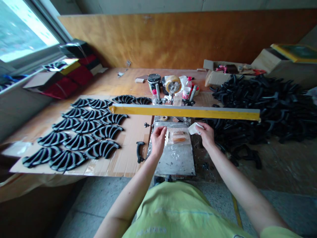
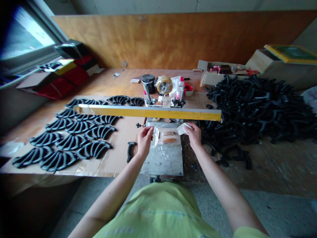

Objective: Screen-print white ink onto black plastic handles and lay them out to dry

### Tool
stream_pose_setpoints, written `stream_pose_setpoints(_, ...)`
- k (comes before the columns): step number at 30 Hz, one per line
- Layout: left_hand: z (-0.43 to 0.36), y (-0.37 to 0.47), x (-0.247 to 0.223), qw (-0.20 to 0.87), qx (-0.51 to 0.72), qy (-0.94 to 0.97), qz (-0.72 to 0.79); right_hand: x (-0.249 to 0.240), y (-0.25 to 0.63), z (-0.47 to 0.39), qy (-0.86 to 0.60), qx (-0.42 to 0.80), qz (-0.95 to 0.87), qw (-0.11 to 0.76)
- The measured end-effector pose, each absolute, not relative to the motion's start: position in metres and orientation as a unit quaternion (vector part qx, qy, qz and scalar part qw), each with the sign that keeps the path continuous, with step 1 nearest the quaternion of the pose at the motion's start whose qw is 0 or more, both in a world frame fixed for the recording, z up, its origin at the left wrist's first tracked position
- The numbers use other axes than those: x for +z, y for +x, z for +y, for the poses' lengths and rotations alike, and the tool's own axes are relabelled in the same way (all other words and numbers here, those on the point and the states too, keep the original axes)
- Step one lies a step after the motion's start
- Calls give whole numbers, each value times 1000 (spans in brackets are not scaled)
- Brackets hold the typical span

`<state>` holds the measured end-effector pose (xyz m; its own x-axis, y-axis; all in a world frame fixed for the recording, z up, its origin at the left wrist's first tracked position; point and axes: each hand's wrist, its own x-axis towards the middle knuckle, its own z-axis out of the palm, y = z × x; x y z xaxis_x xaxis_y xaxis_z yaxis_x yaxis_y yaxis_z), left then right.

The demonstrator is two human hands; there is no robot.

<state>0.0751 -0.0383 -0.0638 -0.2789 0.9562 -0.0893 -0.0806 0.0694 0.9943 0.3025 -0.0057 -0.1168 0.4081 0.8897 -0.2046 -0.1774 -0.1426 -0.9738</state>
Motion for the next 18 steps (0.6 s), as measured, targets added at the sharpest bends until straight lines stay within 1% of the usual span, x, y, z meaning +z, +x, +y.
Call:
stream_pose_setpoints(3,-26,77,-47,429,580,411,557,-119,311,4,-601,459,-303,579)
stream_pose_setpoints(7,-23,72,-33,431,600,407,537,-124,321,22,-604,448,-311,581)
stream_pose_setpoints(12,-31,55,-25,428,623,367,542,-127,335,64,-628,377,-290,616)
stream_pose_setpoints(14,-33,51,-22,422,624,360,550,-123,339,81,-625,394,-328,588)
stream_pose_setpoints(16,-35,47,-21,421,622,353,559,-119,344,92,-623,416,-394,532)
stream_pose_setpoints(18,-38,41,-22,421,621,343,566,-116,352,92,-631,413,-441,486)
